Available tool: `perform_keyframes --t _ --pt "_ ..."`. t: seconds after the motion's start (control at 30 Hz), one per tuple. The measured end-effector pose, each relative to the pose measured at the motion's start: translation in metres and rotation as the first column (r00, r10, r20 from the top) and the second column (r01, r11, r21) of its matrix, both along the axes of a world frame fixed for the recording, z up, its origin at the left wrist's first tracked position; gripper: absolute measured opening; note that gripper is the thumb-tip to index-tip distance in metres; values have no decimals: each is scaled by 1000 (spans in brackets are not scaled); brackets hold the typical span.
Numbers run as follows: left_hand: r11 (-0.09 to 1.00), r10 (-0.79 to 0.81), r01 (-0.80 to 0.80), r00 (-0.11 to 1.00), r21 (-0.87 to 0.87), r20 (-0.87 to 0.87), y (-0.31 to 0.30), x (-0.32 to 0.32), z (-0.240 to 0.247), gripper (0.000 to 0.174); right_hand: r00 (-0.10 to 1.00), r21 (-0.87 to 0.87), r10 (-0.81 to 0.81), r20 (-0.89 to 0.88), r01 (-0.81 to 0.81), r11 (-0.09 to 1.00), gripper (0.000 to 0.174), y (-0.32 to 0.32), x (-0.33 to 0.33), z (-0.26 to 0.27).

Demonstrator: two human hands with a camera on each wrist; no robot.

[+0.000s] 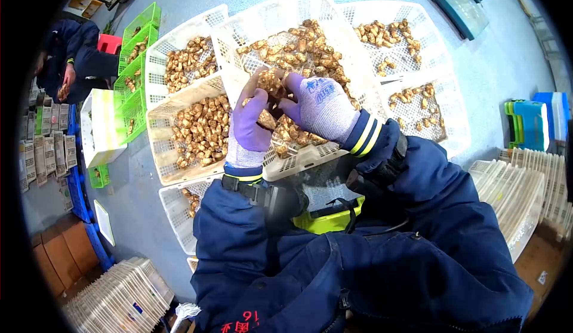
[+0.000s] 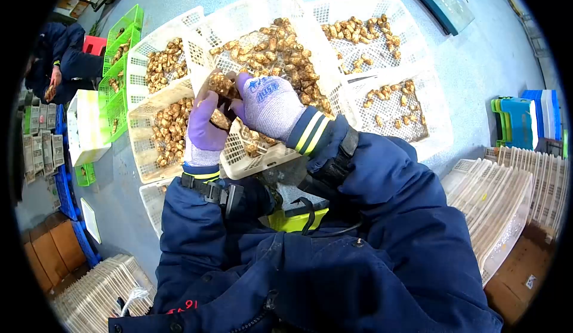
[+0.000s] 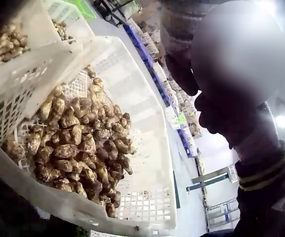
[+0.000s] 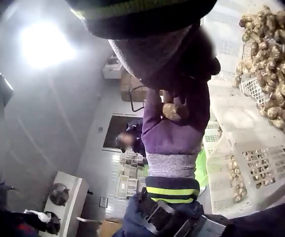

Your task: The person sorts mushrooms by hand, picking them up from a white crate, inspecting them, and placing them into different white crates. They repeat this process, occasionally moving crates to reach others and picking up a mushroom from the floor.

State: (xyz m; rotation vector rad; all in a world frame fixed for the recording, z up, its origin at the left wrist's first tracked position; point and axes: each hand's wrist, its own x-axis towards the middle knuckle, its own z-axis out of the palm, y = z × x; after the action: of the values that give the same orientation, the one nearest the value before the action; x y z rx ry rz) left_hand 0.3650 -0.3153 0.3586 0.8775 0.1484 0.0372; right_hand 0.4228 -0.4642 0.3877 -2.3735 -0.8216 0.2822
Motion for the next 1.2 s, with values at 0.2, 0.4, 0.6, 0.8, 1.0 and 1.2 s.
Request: perform_keyframes --t 0.2,0.4,0.6,0.8,1.0,1.2 --pt "1000 -13 13 999 -2 -32 5 -4 2 51 994 -105 26 -107 -37 994 39 2 4 8" --pt "990 23 -35 996 -139 -85 12 -5 -8 47 981 -64 101 -167 -113 992 40 2 7 1" --pt "974 51 -74 992 -213 -115 12 -4 -3 64 988 127 62 -144 -43 991 34 -6 15 8" --pt "947 114 -193 950 -256 -292 11 4 13 84 962 119 -48 -269 83 989 34 -7 17 17" --pt "996 84 -84 996 16 19 25 0 -22 54 978 217 171 -117 -143 966 40 8 -4 5" --pt "950 297 -297 955 97 13 -2 -2 -4 50 995 110 89 36 -93 990 35 15 -12 -16"
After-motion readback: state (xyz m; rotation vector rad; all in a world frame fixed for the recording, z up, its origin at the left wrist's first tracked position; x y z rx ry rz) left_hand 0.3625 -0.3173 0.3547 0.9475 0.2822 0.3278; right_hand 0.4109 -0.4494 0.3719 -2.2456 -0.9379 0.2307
